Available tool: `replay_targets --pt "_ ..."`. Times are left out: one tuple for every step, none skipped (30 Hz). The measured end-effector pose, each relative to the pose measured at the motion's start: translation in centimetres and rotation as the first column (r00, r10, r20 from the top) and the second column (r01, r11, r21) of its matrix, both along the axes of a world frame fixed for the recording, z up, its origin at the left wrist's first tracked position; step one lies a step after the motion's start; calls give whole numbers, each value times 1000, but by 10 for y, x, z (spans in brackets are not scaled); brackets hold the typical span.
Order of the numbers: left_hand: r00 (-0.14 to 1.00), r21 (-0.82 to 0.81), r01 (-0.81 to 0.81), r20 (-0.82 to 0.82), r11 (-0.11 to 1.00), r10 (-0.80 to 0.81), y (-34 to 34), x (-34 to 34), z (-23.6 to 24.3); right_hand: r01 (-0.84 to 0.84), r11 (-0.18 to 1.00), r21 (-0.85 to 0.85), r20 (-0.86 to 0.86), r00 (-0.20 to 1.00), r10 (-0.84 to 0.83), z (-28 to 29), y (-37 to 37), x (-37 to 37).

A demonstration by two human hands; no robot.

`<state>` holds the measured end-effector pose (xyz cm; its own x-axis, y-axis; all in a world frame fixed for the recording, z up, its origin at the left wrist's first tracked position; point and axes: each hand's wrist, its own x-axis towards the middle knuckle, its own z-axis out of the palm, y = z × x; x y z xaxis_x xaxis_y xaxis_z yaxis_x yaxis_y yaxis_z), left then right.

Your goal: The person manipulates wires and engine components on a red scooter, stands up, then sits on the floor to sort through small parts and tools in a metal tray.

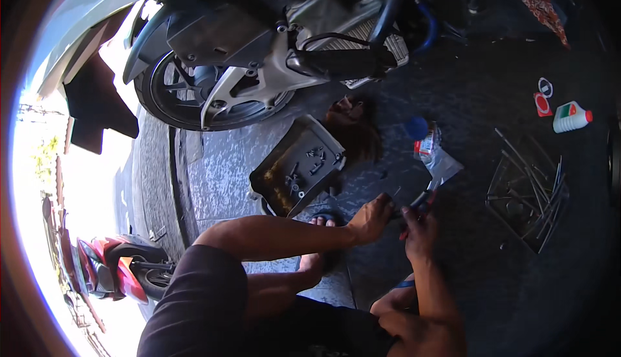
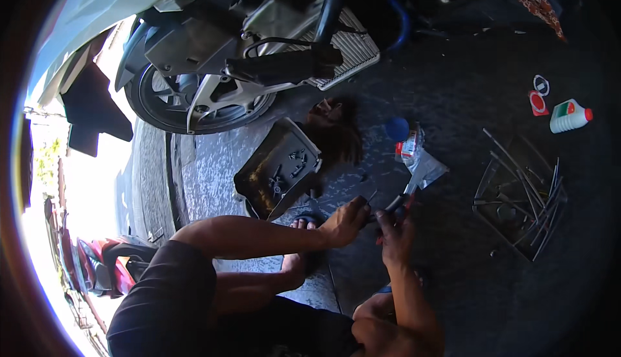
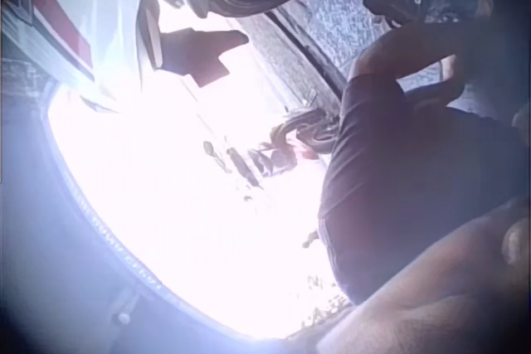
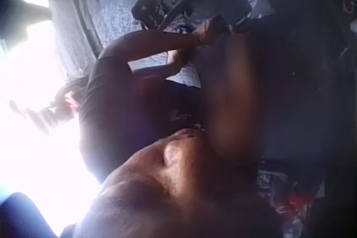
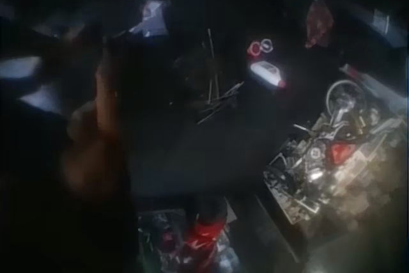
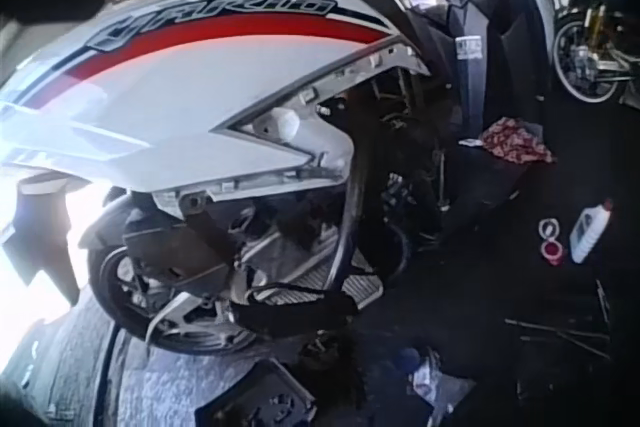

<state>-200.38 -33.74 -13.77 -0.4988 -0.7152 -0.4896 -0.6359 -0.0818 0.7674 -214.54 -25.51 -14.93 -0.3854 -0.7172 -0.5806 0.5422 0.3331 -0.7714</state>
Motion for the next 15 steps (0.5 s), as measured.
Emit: replay_targets --pt "999 1 3 40 1000 -3 -2 3 8 -23 1000 -1 6 1000 23 2 1 1" --pt "997 3 7 80 1000 -7 -4 10 17 -44 999 -2 11 999 44 4 0 5" --pt "993 5 11 115 1000 -12 -5 15 27 -66 998 -2 12 998 66 7 1 7" --pt "993 50 20 114 999 -26 -8 22 35 -67 997 -28 31 997 68 12 -1 8" --pt "993 95 30 111 995 -41 -11 29 42 -67 996 -55 50 996 70 19 -4 7" --pt "991 135 30 126 990 -48 -11 37 47 -73 993 -88 87 993 80 22 -6 12" --pt "989 100 19 145 995 -34 -9 43 47 -90 992 -84 87 991 97 14 -3 13" --pt "983 70 -13 183 997 0 -6 51 47 -106 991 -80 88 990 113 1 3 10" --pt "977 41 -40 212 998 31 -3 60 45 -120 990 -73 81 989 125 -1 2 9" --pt "969 10 -66 241 998 61 -2 70 44 -120 990 -78 106 986 128 -1 3 9" --pt "967 -46 -95 232 994 103 -4 84 44 -119 989 -83 130 983 129 0 4 8" --pt "967 -98 -119 215 988 138 -9 99 46 -115 990 -83 147 981 126 3 6 6" --pt "965 -150 -145 196 978 173 -15 113 50 -117 992 -51 136 983 123 2 8 4" --pt "967 -281 -106 194 954 164 -20 127 55 -119 993 -20 124 985 121 1 12 2" --pt "970 -407 -65 190 911 154 -28 139 60 -120 993 12 110 987 118 0 16 1"
